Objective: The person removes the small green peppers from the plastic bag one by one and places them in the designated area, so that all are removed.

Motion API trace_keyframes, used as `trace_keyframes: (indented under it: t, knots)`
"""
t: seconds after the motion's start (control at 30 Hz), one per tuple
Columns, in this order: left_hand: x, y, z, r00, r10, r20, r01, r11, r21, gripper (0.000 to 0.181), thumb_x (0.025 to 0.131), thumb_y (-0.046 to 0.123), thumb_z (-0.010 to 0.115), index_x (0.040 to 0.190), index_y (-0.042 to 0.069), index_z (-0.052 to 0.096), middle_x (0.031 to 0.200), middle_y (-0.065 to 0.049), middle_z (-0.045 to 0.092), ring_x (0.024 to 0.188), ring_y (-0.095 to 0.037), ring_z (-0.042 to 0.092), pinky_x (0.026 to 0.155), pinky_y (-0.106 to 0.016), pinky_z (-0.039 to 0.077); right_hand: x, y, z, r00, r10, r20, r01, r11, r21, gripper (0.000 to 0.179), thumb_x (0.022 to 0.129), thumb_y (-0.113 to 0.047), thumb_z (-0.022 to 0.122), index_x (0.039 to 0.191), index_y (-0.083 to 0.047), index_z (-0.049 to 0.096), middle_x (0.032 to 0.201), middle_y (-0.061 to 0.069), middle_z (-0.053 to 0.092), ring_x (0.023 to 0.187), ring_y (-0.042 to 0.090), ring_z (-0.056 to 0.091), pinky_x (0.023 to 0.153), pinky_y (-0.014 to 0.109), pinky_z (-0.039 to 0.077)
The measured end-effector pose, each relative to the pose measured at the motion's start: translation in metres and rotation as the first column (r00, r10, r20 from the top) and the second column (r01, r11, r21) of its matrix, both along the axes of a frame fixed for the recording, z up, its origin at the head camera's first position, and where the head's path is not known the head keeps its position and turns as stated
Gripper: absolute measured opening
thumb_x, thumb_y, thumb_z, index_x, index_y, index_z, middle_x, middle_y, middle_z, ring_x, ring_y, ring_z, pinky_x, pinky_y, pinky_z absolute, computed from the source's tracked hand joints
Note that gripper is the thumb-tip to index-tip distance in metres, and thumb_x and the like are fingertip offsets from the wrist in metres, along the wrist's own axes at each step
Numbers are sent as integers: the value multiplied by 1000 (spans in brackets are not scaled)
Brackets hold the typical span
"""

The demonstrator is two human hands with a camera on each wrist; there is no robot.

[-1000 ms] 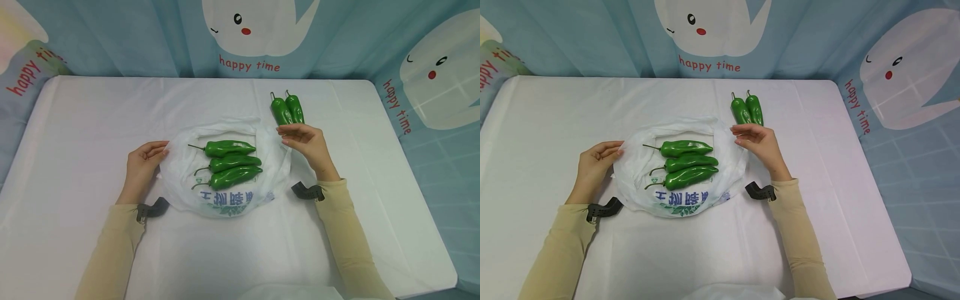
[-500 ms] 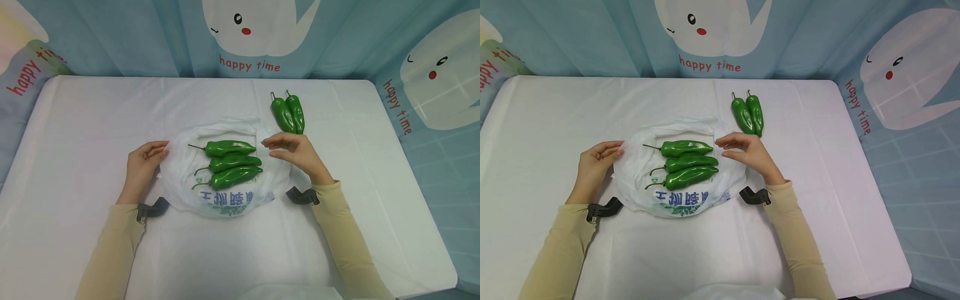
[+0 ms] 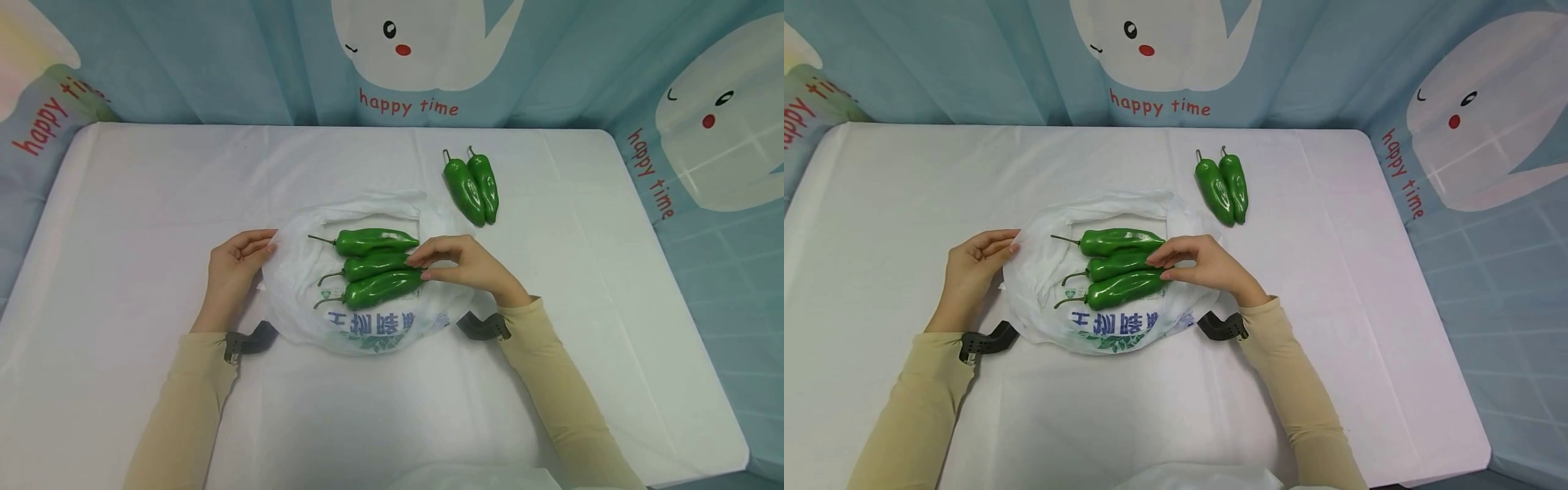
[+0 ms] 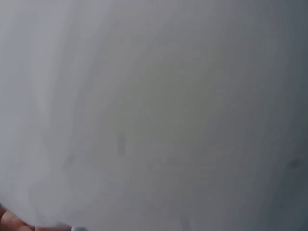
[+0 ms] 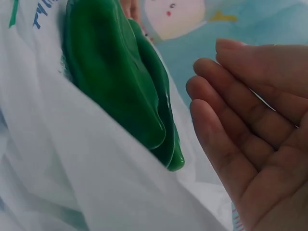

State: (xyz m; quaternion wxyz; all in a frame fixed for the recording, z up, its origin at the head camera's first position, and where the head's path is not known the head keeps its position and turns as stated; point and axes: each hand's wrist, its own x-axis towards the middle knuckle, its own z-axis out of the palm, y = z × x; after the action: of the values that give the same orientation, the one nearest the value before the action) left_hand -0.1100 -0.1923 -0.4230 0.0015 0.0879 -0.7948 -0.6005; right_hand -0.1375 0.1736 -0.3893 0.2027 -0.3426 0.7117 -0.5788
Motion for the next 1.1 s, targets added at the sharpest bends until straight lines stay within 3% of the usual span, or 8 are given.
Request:
trace_keyframes:
  t: [0.43,0.73,1.1]
  knots:
    - [-1,0,-1,1000,5,0,-5,1000,-10,34,90,22,67,118,2,64,92,15,68,92,1,61,76,-12,46,2,-6,-2,998,35,-60,-29,995,92,26,81,7,70,107,4,66,106,13,67,99,22,63,87,35,50]
    - [-1,0,-1,1000,4,4,-4,1000,-8,34,90,22,67,118,2,64,91,16,68,92,1,61,76,-12,46,2,-9,-5,988,61,-144,-39,988,152,22,81,3,71,103,1,70,102,7,69,100,18,63,87,33,49]
    - [-1,-1,-2,1000,0,-8,0,1000,5,33,90,20,67,117,2,64,91,15,68,91,0,62,76,-12,46,5,-12,-1,989,76,-127,-53,983,176,22,81,3,71,102,0,70,102,7,69,100,18,63,89,30,48]
